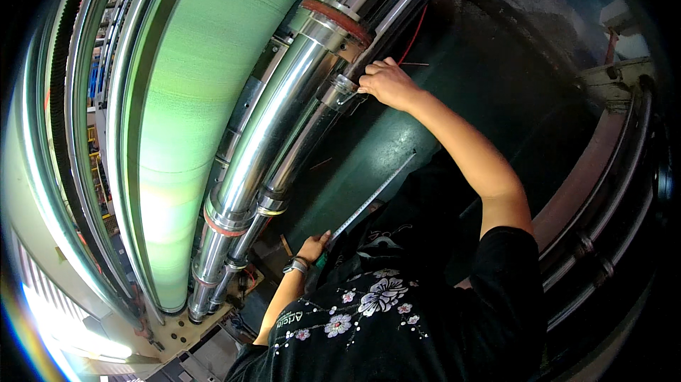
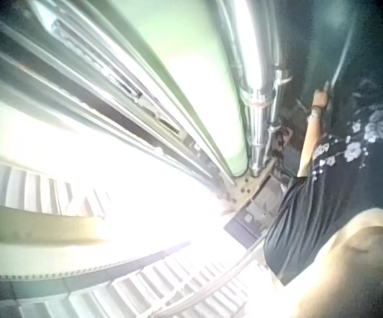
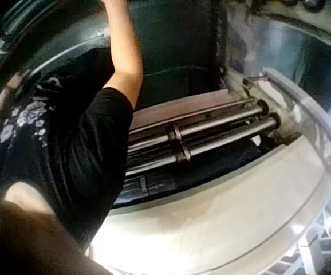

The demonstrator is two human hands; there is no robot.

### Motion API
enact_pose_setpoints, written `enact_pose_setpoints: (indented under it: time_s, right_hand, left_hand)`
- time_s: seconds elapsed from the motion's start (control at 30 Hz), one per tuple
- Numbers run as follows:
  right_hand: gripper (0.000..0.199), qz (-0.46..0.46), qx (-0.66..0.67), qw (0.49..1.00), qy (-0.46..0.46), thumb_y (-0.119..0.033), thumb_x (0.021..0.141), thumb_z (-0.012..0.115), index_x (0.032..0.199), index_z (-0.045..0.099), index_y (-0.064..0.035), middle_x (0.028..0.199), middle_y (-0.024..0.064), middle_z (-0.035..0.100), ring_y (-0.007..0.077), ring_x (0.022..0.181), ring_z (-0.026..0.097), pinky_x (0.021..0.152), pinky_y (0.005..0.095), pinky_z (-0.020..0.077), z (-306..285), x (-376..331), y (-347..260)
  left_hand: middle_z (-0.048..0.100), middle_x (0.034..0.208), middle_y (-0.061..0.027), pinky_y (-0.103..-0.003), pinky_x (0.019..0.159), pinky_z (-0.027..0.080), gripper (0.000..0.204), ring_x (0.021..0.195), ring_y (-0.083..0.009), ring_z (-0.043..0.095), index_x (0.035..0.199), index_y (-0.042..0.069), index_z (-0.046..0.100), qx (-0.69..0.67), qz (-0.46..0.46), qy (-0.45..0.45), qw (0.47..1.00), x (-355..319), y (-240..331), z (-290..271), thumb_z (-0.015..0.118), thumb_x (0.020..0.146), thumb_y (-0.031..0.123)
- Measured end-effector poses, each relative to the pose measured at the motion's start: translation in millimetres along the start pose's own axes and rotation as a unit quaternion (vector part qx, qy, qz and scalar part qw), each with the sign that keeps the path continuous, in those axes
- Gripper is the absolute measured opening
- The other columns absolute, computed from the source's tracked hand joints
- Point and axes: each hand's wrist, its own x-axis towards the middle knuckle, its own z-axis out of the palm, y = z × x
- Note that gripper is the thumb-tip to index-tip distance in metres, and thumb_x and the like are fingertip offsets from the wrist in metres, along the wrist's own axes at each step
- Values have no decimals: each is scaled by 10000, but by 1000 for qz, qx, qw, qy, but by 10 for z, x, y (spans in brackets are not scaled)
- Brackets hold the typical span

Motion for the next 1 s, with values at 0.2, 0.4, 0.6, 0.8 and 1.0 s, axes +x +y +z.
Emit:
enact_pose_setpoints:
  time_s: [0.2, 0.4, 0.6, 0.8, 1.0]
  right_hand:
    - [247, -3, -16, 995, -103, -306, 831, 495, 786, 609, -91, 843, 120, 595, 289, 860, 560, 743, 405, 408, -84, 142, 26]
    - [304, 95, 115, 968, -201, -322, 857, 461, 791, 558, -42, 792, 164, 581, 358, 782, 557, 661, 458, 421, 34, -45, -21]
    - [324, 95, 141, 978, -119, -334, 868, 441, 787, 556, -42, 773, 165, 584, 364, 754, 561, 640, 465, 424, 140, -157, -30]
    - [241, 165, 160, 973, 27, -251, 873, 442, 779, 473, -31, 707, 184, 566, 367, 693, 553, 611, 462, 419, 544, -373, -348]
    - [220, 250, 121, 947, 162, -225, 860, 470, 753, 465, -32, 676, 168, 543, 351, 659, 540, 585, 456, 406, 717, -366, -617]
  left_hand:
    - [576, 1023, -227, -349, 872, 377, 660, 1011, -319, 526, 1035, -25, 579, -12, -6, 4, 1000, 131, -217, 73, 442, 797, 574]
    - [579, 1016, -227, -353, 870, 379, 653, 1000, -320, 533, 1035, -32, 576, 8, -14, -1, 1000, 140, -220, 51, 448, 799, 563]
    - [590, 982, -224, -358, 853, 387, 628, 961, -325, 547, 1014, -21, 588, -3, -4, -5, 1000, 89, -43, -18, 437, 809, 553]
    - [599, 955, -214, -361, 828, 400, 608, 930, -325, 558, 983, -15, 601, 11, -3, 0, 1000, -7, 215, -56, 426, 815, 543]
    - [613, 919, -192, -372, 800, 407, 591, 909, -307, 566, 936, 2, 618, 8, 15, 28, 999, 47, 156, -1, 430, 812, 548]
